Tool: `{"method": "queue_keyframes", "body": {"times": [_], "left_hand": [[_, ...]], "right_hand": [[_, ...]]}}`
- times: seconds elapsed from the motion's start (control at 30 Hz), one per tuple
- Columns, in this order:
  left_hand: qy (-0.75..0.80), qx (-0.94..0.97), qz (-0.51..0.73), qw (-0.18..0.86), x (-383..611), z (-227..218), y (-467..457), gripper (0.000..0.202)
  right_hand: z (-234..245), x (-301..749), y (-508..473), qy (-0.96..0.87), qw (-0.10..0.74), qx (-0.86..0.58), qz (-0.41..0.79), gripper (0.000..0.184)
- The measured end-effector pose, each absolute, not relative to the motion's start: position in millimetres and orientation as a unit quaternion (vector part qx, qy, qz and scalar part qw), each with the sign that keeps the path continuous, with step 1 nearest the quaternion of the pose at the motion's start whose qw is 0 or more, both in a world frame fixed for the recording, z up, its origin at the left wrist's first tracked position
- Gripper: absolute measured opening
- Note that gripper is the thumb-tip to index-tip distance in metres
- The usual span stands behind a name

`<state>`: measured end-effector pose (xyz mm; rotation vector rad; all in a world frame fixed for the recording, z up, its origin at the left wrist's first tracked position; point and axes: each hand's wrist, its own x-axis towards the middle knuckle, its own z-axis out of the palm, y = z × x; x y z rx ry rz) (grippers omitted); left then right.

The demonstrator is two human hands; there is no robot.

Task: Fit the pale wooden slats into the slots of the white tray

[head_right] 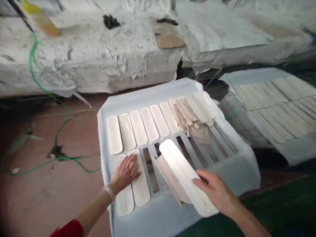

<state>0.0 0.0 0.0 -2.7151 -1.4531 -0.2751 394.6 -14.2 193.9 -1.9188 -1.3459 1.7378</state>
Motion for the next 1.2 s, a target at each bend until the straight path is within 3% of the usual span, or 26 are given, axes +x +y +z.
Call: {"method": "queue_keyframes", "body": {"times": [0.23, 0.4, 0.6, 0.73, 0.9, 1.2], "left_hand": [[-0.453, -0.885, -0.102, 0.026, -3, 4, 7, 0.066], [-0.443, -0.891, -0.090, 0.045, -6, 6, 10, 0.062], [-0.447, -0.889, -0.092, 0.030, 3, 9, 15, 0.059], [-0.452, -0.886, -0.098, 0.029, 6, 9, 17, 0.056], [-0.447, -0.888, -0.104, 0.029, 6, 8, 19, 0.059], [-0.458, -0.878, -0.137, 0.013, 22, 0, 21, 0.047]], "right_hand": [[147, 275, -46, -0.539, 0.259, -0.720, 0.351, 0.038], [103, 236, -58, -0.581, 0.248, -0.728, 0.265, 0.034], [74, 240, -59, -0.518, 0.161, -0.752, 0.376, 0.034], [73, 258, -58, -0.517, 0.140, -0.753, 0.382, 0.034], [58, 261, -40, -0.517, 0.142, -0.730, 0.424, 0.029], [16, 264, -2, -0.496, 0.144, -0.661, 0.544, 0.027]]}}
